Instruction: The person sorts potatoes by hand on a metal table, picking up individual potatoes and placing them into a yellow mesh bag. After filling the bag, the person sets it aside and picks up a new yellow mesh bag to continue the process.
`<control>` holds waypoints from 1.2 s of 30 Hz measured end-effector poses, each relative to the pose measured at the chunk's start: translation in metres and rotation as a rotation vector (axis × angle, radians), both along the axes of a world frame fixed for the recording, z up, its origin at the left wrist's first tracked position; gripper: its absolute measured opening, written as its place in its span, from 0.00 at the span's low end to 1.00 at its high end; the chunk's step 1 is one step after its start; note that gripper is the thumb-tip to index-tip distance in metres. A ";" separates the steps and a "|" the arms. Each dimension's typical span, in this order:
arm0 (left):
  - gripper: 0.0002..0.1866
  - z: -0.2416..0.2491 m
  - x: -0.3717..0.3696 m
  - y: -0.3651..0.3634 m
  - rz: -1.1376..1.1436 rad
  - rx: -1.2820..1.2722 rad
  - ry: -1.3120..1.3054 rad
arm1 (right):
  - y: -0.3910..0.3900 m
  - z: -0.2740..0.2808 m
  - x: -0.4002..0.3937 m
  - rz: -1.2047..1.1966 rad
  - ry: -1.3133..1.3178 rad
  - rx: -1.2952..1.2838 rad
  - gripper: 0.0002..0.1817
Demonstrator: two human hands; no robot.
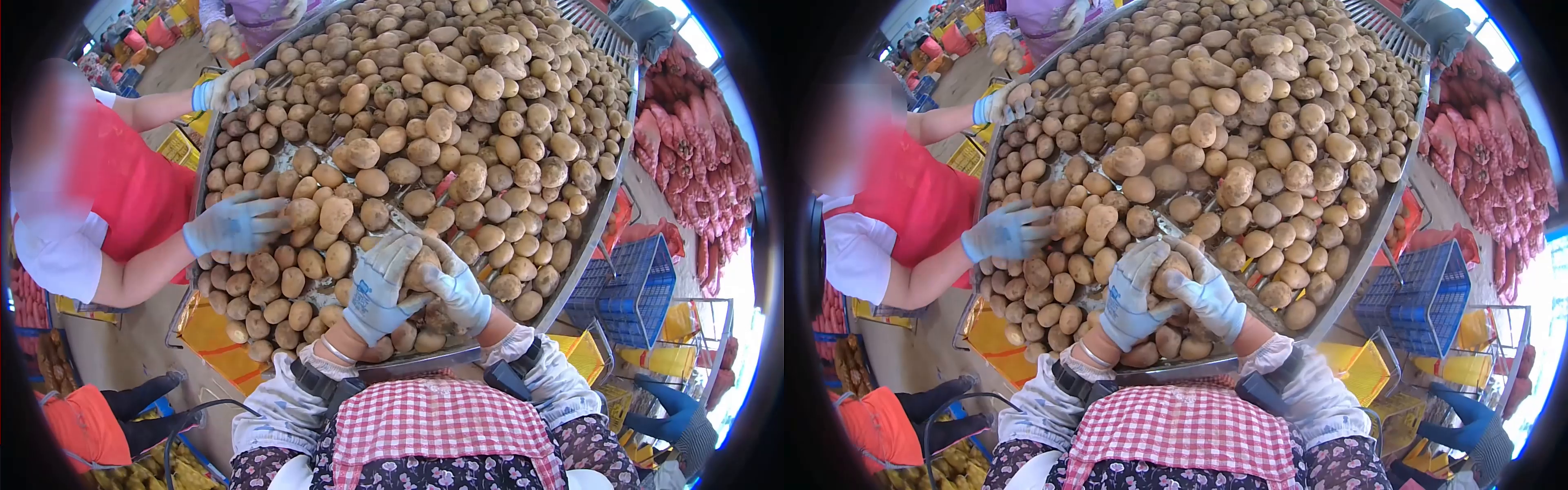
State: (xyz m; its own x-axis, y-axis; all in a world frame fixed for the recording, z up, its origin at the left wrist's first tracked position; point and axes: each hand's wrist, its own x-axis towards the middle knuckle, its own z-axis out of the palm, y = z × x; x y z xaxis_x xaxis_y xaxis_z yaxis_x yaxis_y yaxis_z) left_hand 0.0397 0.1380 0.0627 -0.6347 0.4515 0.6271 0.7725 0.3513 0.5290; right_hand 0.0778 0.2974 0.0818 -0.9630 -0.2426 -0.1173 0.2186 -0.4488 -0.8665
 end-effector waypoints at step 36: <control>0.42 -0.054 0.014 -0.038 0.248 -0.754 -0.296 | 0.119 -0.050 -0.041 -0.344 -0.094 -0.298 0.27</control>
State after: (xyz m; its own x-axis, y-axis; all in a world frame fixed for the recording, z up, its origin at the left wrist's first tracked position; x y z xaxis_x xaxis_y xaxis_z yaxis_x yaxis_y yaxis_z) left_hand 0.0541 0.1002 0.0090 -0.8613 0.5080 0.0063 0.4928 0.8324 0.2536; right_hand 0.0370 0.4159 0.0318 -0.9819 0.0530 -0.1819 0.0848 -0.7356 -0.6721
